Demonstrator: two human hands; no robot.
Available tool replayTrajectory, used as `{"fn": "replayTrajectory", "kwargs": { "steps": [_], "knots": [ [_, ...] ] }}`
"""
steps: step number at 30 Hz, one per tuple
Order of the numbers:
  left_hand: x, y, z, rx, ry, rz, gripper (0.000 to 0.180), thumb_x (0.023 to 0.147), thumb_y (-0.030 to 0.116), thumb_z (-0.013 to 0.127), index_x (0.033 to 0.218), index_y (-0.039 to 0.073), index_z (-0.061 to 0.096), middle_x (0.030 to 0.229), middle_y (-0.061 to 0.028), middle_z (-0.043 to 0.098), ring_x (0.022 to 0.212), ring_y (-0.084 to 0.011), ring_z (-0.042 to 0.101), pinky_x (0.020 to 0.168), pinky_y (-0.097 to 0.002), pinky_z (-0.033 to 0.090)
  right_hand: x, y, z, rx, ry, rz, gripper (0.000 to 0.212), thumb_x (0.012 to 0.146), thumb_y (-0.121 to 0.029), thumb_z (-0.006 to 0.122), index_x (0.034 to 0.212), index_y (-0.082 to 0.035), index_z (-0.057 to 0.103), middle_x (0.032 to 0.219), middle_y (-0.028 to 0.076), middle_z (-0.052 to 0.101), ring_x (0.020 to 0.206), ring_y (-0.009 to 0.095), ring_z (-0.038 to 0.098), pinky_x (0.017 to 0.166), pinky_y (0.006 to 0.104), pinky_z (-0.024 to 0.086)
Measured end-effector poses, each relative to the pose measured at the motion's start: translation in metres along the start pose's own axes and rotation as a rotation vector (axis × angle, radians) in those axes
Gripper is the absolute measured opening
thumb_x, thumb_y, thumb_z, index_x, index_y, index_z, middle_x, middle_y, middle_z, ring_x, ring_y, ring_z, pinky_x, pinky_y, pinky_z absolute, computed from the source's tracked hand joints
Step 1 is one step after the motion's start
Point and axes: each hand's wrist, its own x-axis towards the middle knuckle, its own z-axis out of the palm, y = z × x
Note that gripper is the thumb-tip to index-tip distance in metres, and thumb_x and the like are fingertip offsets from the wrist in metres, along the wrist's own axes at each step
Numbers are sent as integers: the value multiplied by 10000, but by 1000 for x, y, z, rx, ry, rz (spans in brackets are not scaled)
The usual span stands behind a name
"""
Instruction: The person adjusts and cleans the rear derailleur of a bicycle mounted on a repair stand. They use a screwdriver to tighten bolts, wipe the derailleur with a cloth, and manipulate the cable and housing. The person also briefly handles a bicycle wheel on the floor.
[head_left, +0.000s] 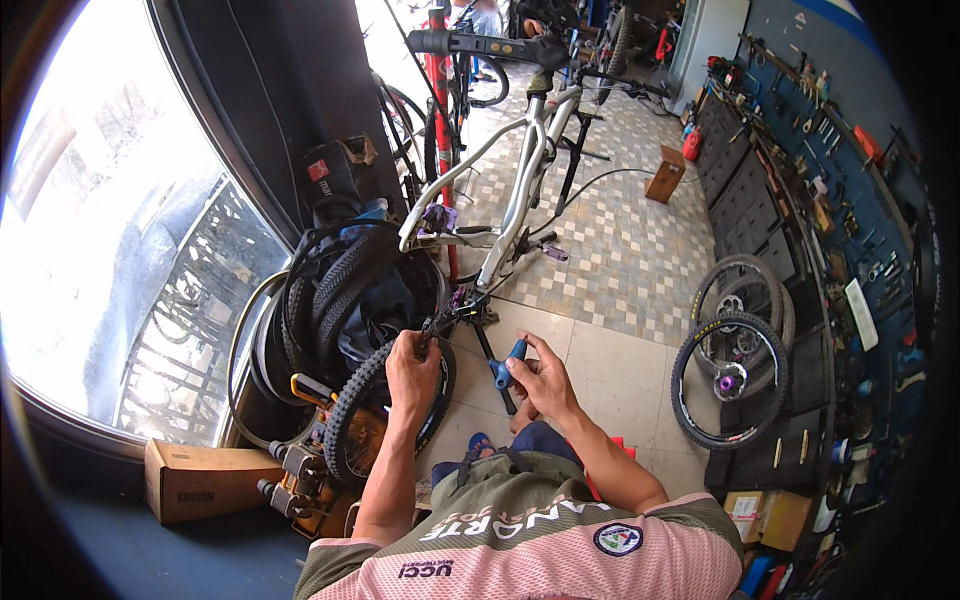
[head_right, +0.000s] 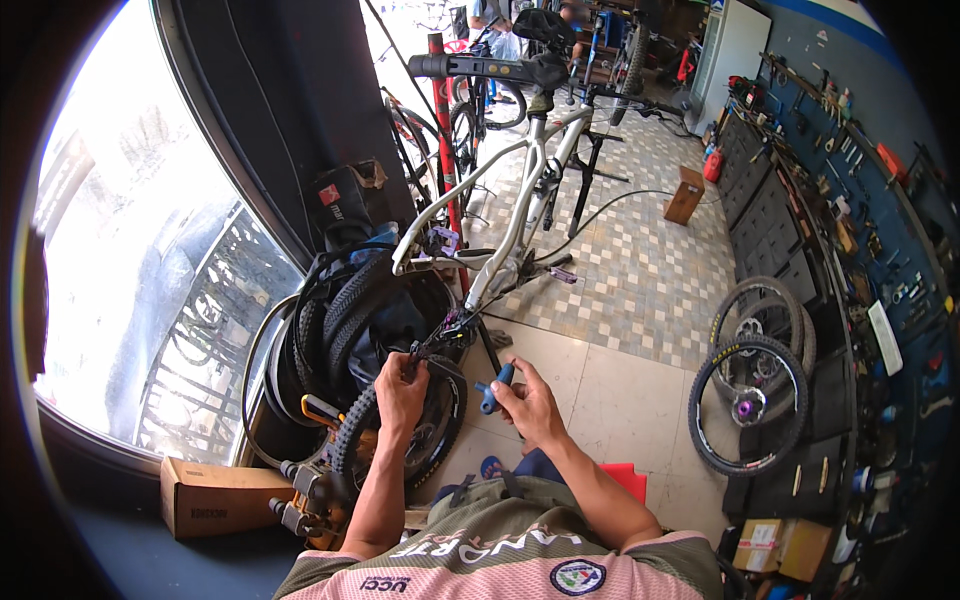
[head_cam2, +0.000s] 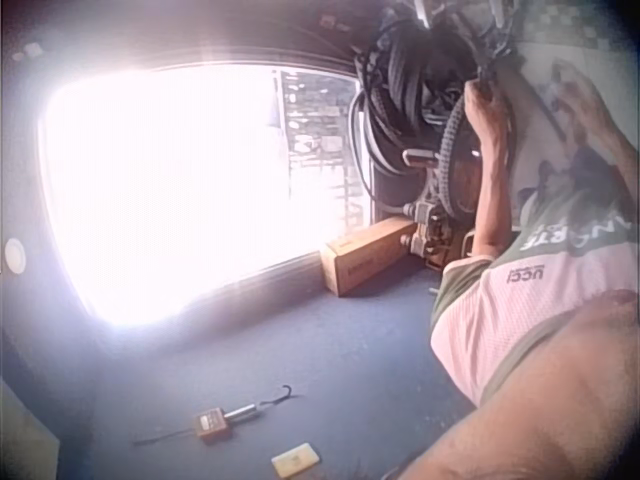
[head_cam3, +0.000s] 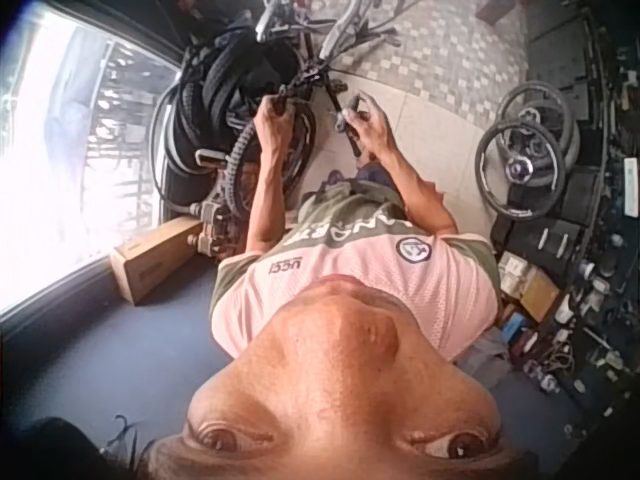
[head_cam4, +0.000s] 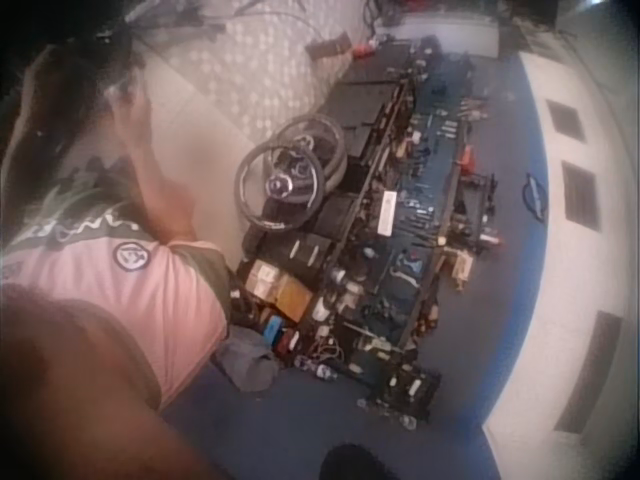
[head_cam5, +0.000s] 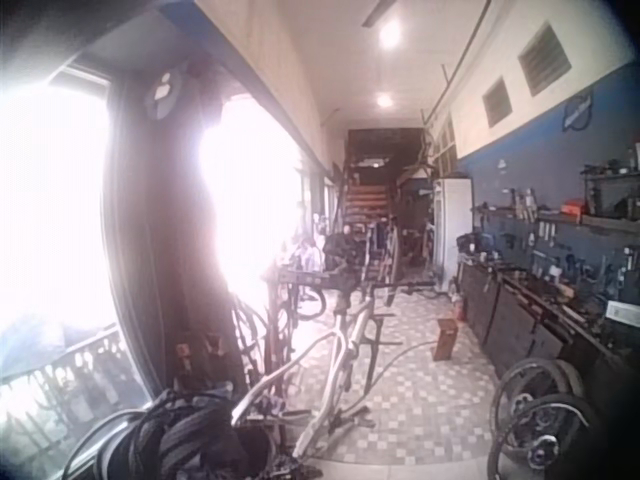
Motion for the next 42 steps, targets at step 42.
{"fn": "replayTrajectory", "kwargs": {
  "steps": [42],
  "knots": [
    [5, 3, -6, -11, -90, -33, 190, 927, 106, 792, 1006, -10, 662, 880, -161, 711, 734, -297, 707, 699, -405, 556, -3, -2, -10, -629, 26, -391, 516, 889, -211, 869, 1380, -117, 740, 1251, 87, 682, 932, 234, 716, 783, 352, 599]
  ]
}}
